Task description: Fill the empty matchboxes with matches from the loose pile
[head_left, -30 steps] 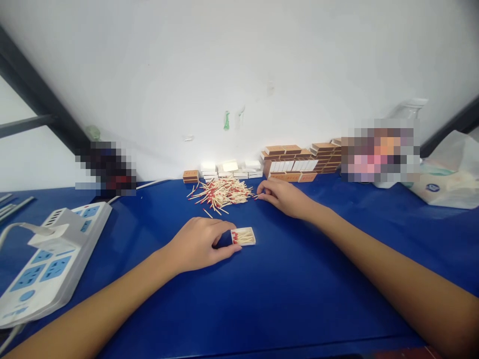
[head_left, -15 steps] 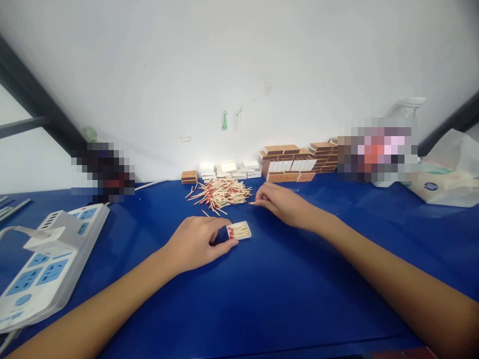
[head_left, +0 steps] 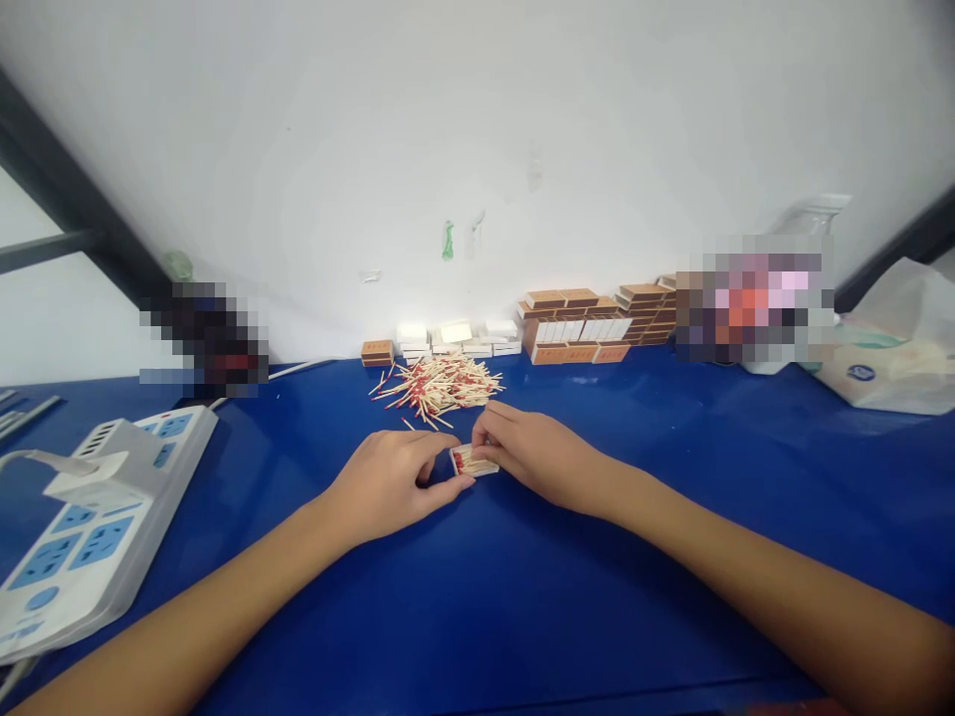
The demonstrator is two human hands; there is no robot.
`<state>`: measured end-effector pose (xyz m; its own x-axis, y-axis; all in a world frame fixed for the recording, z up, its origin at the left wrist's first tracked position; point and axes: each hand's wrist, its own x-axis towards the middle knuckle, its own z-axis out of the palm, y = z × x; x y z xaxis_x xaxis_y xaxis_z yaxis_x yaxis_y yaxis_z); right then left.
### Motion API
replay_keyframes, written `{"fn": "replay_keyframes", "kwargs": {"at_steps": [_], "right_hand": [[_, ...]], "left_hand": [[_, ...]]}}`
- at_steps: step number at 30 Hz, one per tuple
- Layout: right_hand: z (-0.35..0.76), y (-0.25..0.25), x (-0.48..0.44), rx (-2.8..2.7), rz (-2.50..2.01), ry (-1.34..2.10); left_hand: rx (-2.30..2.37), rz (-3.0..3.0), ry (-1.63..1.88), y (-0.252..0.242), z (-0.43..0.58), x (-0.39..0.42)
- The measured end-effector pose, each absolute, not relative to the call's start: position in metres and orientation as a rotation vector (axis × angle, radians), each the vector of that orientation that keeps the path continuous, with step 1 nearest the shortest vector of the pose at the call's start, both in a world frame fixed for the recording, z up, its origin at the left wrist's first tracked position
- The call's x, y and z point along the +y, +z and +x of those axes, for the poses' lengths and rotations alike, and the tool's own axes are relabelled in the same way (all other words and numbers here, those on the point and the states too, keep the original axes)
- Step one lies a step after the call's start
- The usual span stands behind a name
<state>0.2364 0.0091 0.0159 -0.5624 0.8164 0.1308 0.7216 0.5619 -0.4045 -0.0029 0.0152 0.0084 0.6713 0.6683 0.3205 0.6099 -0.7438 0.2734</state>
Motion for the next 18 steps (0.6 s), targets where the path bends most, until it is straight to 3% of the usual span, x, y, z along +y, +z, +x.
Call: {"fn": "replay_keyframes", "kwargs": {"at_steps": [10,18], "right_hand": [[0.24,0.014,0.011,-2.337,-1.073,0.427],[0.24,0.014,0.019,-2.275,-1.188,0.421]], "left_hand": [[1.048,2.75,0.587,0.019,-0.008,0.018],[1.384,2.535,0.961,0.061,-0.049,0.049]]}}
